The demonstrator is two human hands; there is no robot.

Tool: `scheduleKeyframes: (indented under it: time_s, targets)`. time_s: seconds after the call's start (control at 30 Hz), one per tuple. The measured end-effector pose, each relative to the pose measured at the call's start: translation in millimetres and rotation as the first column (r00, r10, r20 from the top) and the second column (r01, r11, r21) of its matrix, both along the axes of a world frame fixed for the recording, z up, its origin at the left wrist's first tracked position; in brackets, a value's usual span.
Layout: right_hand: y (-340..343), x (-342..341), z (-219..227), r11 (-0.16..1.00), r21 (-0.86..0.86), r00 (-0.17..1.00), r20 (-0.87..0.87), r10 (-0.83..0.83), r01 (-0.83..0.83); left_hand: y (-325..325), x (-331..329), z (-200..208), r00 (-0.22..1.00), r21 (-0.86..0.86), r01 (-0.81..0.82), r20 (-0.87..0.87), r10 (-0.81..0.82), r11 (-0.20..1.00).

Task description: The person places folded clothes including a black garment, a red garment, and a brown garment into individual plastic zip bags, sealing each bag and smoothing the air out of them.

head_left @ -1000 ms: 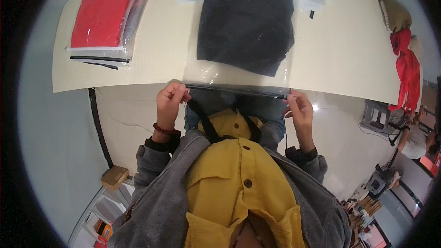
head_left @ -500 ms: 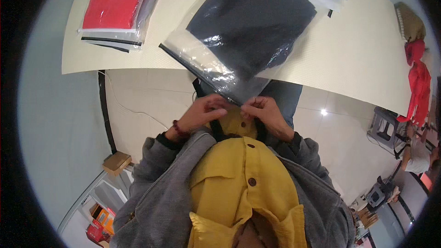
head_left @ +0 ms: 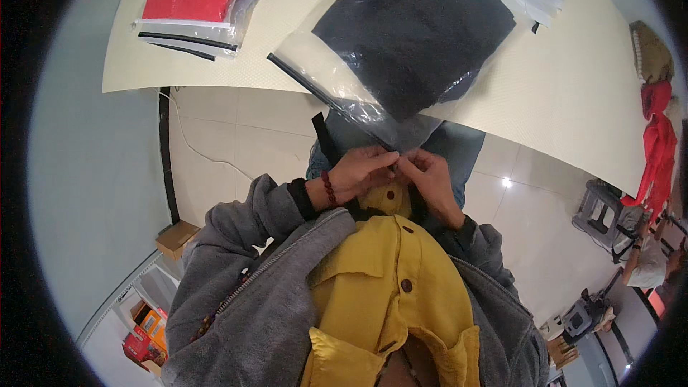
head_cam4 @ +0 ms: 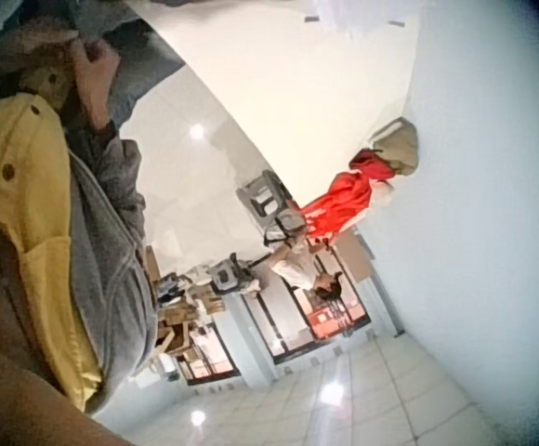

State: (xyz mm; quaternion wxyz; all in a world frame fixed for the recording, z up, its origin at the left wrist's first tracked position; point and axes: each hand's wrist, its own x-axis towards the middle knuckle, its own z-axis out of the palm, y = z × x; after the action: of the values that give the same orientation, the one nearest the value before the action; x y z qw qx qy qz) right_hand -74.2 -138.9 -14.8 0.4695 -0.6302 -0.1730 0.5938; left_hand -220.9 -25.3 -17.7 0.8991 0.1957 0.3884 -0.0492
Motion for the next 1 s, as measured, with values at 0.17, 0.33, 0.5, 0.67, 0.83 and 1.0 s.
scheduleKeyframes:
  time_s: [0.17,0.33,0.5,0.67,0.83,1.0]
  targets:
    - [-2,2,-10,0.998,0.015,0.982,0.181,0.057,-0.06,1,-4,-9,0.998,0.112,0.007,-0.058,0.0,0.994]
    - [1,1,-2,0.999,0.029,0.993,0.114,0.025,-0.029,-3,0,3,0.996,0.151,-0.025,-0.081,0.038,0.988]
    - [0,-1,-7,0.999,0.027,0.999,0.017,-0.029,0.028,-3,0,2,0.991,0.115,-0.048,-0.12,0.062,0.992]
    - [-1,-5,-9,0.996,0.057,0.997,-0.006,-0.074,0.075,-5,-2,-2,0.988,0.108,-0.108,-0.095,0.118,0.988]
    - [-2,-4,-9,0.996,0.058,0.998,0.01,-0.061,0.06,-4,-1,3,0.988,0.157,-0.089,-0.108,0.107,0.984]
    - [2,-5,-3,0.996,0.033,0.997,0.013,-0.079,0.079,-1,-1,7,0.959,0.26,-0.131,-0.21,0.189,0.957]
